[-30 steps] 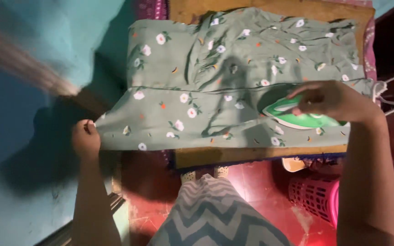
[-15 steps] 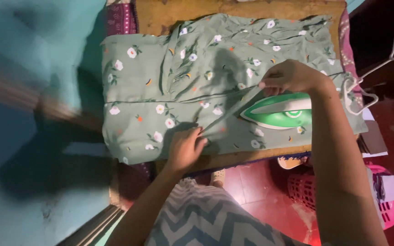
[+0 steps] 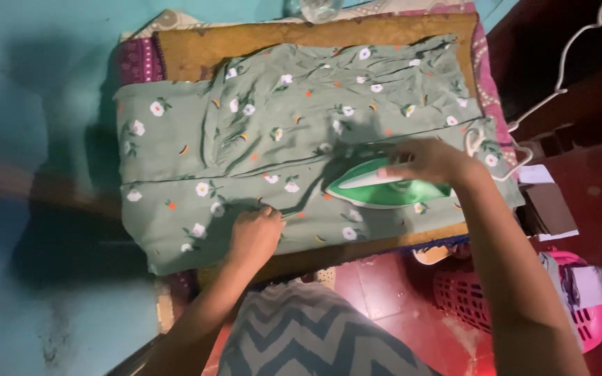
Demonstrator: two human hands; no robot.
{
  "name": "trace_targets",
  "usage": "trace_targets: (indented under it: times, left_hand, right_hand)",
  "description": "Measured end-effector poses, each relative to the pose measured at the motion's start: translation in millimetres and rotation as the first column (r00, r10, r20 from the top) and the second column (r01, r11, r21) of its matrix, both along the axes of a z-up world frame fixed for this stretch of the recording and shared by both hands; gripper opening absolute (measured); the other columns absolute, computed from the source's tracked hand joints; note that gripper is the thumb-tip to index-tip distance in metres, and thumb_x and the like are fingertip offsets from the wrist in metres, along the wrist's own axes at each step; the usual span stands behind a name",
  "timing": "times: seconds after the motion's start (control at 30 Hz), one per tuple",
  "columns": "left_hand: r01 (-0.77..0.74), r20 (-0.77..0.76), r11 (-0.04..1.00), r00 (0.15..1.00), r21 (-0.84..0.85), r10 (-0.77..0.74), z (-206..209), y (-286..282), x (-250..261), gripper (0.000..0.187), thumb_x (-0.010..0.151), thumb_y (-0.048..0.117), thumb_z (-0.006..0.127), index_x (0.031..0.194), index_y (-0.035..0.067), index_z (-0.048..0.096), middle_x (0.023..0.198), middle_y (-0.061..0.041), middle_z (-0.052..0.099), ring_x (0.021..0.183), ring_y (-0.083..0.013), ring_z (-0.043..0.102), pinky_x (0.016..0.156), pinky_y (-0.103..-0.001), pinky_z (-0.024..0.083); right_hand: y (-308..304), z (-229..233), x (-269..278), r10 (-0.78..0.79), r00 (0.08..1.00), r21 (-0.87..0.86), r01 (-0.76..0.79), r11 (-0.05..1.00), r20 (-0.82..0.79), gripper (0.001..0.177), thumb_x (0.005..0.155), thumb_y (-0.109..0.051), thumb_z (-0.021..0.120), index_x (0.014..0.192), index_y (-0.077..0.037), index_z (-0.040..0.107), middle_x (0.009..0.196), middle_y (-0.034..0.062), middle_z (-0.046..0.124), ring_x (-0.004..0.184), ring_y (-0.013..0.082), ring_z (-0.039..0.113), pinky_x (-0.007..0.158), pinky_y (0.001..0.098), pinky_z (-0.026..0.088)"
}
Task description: Ironing and folding a green floral garment.
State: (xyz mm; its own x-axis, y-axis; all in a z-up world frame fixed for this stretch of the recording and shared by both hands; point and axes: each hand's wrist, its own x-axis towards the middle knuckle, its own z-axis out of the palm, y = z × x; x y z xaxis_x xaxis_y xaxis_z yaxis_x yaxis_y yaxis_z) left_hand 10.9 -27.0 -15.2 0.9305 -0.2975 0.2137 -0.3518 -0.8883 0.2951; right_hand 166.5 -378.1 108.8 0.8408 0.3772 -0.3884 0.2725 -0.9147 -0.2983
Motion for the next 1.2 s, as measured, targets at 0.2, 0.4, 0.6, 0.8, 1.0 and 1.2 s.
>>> trace_targets:
  times: [0.2,0.4,0.6,0.8,1.0,1.2]
  left_hand:
    - [0.001,-0.018,0.989,1.0,0.147,0.002,0.0,-42.4,13.5,0.018,0.09,0.028,0.071,0.083,0.011,0.072,0.08,-0.008,0.071,0.071,-0.0288,0.071,0.066,-0.042,0.054]
    - [-0.043,-0.042,0.993,0.998,0.108,0.047,2.4,-71.7,27.1,0.023,0.084,0.031,0.074,0.09,0.009,0.071,0.084,-0.009,0.07,0.074,-0.0305,0.072,0.066,-0.044,0.055]
    - [-0.13,-0.03,0.988,0.991,0.079,0.132,-3.9,-122.6,63.0,0.021,0.089,0.029,0.072,0.098,0.01,0.071,0.095,-0.008,0.069,0.076,-0.0325,0.07,0.066,-0.044,0.056]
    - [-0.158,0.307,0.987,0.94,0.009,0.148,-30.3,-164.2,99.0,0.021,0.088,0.019,0.069,0.107,0.011,0.073,0.103,-0.007,0.068,0.085,-0.0273,0.068,0.072,-0.041,0.054]
    - [-0.207,0.4,0.978,0.894,-0.028,0.201,-40.1,-177.9,107.9,0.019,0.089,0.016,0.07,0.108,0.014,0.075,0.101,-0.002,0.066,0.089,-0.0252,0.066,0.075,-0.042,0.052]
    - [-0.055,0.379,0.982,0.917,-0.182,0.122,3.5,-199.4,65.9,0.017,0.092,0.018,0.068,0.108,0.018,0.073,0.106,-0.001,0.067,0.094,-0.025,0.065,0.078,-0.043,0.05]
  right_hand:
    - [-36.6,19.4,-31.2,-0.007,0.998,-0.192,0.02,0.981,0.069,0.074,0.077,-0.081,0.061,0.111,-0.018,0.078,0.093,0.0183,0.074,0.093,0.041,0.072,0.084,0.0494,0.055]
    - [-139.1,-3.5,-19.9,-0.221,0.953,-0.181,0.259,0.949,0.208,0.07,0.075,-0.079,0.064,0.1,-0.015,0.078,0.089,0.0171,0.076,0.087,0.0387,0.073,0.079,0.051,0.056]
    - [-185.7,-20.9,5.4,-0.277,0.864,-0.101,0.348,0.932,0.421,0.069,0.083,-0.078,0.066,0.092,-0.011,0.074,0.082,0.0193,0.072,0.081,0.0422,0.07,0.073,0.0524,0.054]
    - [-189.4,-28.1,14.9,-0.155,0.841,-0.057,0.215,0.975,0.519,0.065,0.087,-0.074,0.065,0.083,-0.01,0.072,0.075,0.0175,0.069,0.076,0.0421,0.068,0.069,0.0517,0.054]
    - [-181.8,-21.7,8.3,-0.151,0.811,-0.062,0.225,0.972,0.565,0.067,0.085,-0.076,0.067,0.082,-0.009,0.072,0.072,0.0178,0.068,0.071,0.0419,0.068,0.065,0.0512,0.054]
    - [-187.1,-26.7,8.8,-0.126,0.796,-0.064,0.203,0.977,0.592,0.069,0.085,-0.077,0.067,0.082,-0.009,0.073,0.072,0.0181,0.068,0.07,0.0418,0.068,0.063,0.0508,0.054]
